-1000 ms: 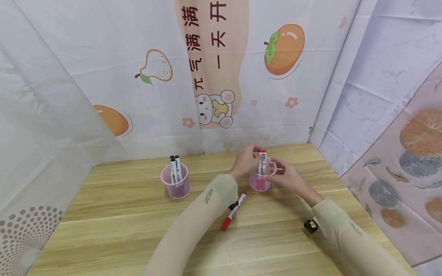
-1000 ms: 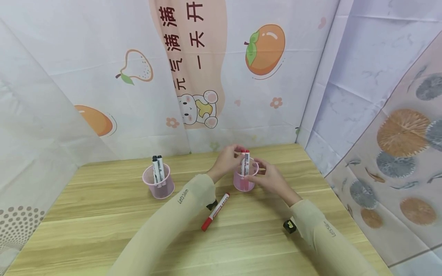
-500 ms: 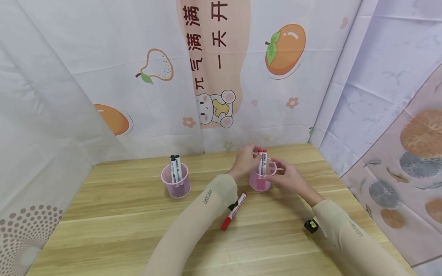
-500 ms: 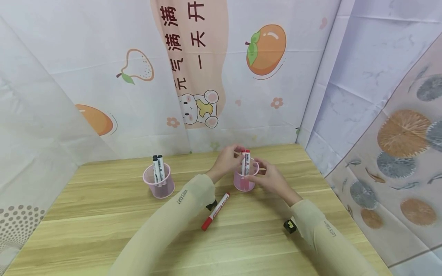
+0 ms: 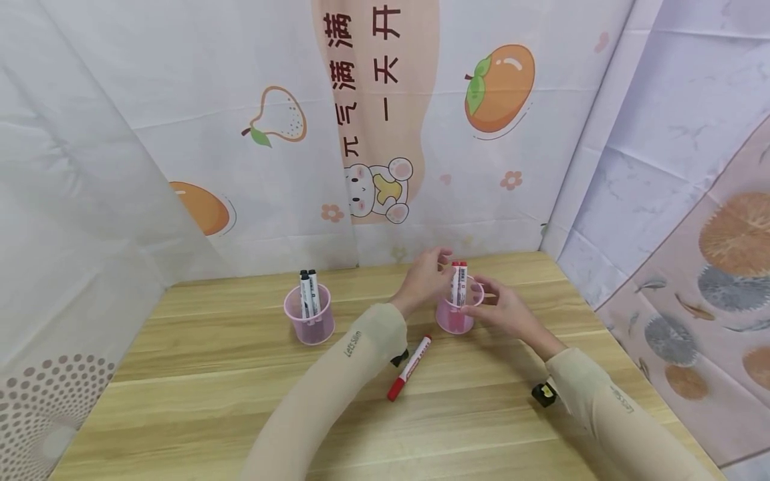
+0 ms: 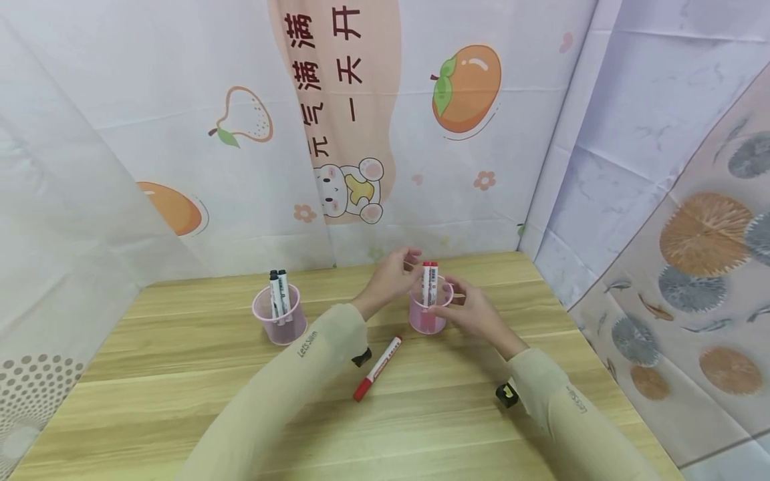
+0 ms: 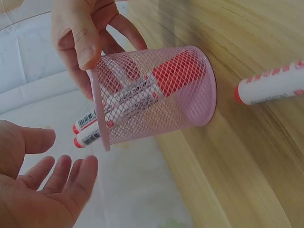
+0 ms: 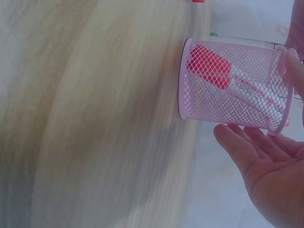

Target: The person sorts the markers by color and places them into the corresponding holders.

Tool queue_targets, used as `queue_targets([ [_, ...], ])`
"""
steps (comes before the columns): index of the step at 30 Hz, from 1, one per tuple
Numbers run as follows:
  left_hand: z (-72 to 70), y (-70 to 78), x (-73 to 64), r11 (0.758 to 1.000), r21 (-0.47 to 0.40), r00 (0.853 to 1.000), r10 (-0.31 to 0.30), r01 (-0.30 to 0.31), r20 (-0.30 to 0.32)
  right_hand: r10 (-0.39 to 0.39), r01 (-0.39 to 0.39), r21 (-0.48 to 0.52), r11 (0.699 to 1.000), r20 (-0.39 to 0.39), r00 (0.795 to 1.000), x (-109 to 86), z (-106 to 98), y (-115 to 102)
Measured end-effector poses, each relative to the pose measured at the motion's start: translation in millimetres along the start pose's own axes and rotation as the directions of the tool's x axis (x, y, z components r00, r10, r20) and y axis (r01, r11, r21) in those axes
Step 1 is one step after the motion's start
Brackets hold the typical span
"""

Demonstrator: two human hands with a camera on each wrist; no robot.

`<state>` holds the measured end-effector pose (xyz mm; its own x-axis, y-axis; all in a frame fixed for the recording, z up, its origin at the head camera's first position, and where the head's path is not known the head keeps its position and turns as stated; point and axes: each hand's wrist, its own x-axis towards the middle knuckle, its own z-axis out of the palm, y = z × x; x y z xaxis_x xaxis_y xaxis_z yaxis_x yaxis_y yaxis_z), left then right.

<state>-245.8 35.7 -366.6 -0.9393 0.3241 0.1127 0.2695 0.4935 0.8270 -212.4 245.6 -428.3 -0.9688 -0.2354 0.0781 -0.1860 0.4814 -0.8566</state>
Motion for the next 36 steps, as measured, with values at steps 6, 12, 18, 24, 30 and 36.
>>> queue_targets([
  [6,-7.7,-6.8,-5.3,0.999,0.029,0.999,0.036,-0.037,0.022,0.002,-0.002,0.002,1.0,0.002,1.0,-0.9,-1,-2],
  [12,-16.6,-14.9,-13.6,0.997,0.077,0.999,0.028,-0.031,0.043,0.002,-0.002,0.021,1.0,0.006,1.0,-1.0,-1,-2],
  [18,-25.3,-26.3,-20.8,0.984,0.174,0.995,0.011,-0.028,0.098,0.0,0.0,0.025,1.0,0.005,1.0,-0.6,0,-2],
  [24,-30.4,-34.7,-34.0,0.964,0.266,0.975,-0.075,0.017,0.21,0.027,-0.027,0.007,1.0,0.006,1.0,0.4,-1,0],
  [30,-28.5,-42.4,-49.9,0.954,0.299,0.952,-0.116,0.027,0.284,0.02,-0.02,-0.004,1.0,-0.007,1.0,-0.6,-1,-2],
  [36,-23.8,-47.1,-66.7,0.937,0.35,0.919,-0.118,-0.022,0.376,0.032,-0.032,-0.011,0.999,-0.005,0.999,0.1,-1,-2],
])
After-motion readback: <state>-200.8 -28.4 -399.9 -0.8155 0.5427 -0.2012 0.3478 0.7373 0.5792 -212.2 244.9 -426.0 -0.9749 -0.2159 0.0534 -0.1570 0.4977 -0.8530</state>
